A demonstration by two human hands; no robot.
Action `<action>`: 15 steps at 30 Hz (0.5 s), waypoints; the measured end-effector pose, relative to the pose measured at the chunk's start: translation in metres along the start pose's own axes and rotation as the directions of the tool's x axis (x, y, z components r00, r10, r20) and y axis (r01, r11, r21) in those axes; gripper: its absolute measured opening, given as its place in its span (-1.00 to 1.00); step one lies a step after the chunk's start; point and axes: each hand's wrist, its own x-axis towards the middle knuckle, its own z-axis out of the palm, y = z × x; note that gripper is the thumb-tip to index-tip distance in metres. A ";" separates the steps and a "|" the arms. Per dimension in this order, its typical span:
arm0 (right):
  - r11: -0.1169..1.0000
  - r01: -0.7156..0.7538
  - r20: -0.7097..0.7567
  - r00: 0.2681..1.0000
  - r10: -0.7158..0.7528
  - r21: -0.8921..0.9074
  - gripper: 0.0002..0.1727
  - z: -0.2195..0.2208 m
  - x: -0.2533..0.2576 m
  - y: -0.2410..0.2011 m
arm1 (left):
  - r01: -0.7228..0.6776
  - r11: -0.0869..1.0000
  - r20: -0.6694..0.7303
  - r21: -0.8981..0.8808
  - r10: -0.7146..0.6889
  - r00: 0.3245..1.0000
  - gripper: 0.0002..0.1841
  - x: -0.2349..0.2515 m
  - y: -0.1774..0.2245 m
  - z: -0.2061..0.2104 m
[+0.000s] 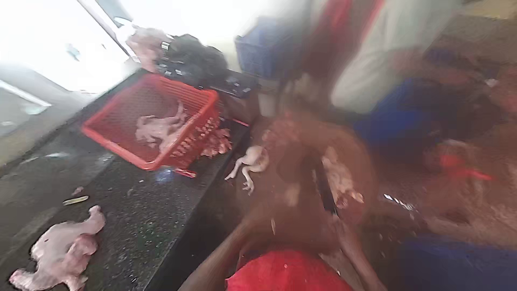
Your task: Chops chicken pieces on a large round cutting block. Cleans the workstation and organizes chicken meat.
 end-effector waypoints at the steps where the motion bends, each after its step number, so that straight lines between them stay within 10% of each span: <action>1: 1.000 0.000 -0.014 1.000 0.000 -0.011 -0.36 -0.006 -0.003 -0.013 | 0.007 0.996 -0.016 0.092 -0.006 1.000 -0.54 0.011 0.004 0.009; 9: 0.871 0.483 -0.161 0.870 -0.465 0.094 -0.39 -0.018 -0.026 -0.085 | 0.100 0.953 -0.025 0.286 -0.096 0.995 -0.39 0.062 -0.019 0.046; 15: 0.981 -0.014 0.238 0.969 0.061 -0.193 -0.41 0.023 -0.001 -0.013 | 0.142 0.959 -0.031 0.244 -0.139 0.990 -0.52 0.050 -0.017 0.033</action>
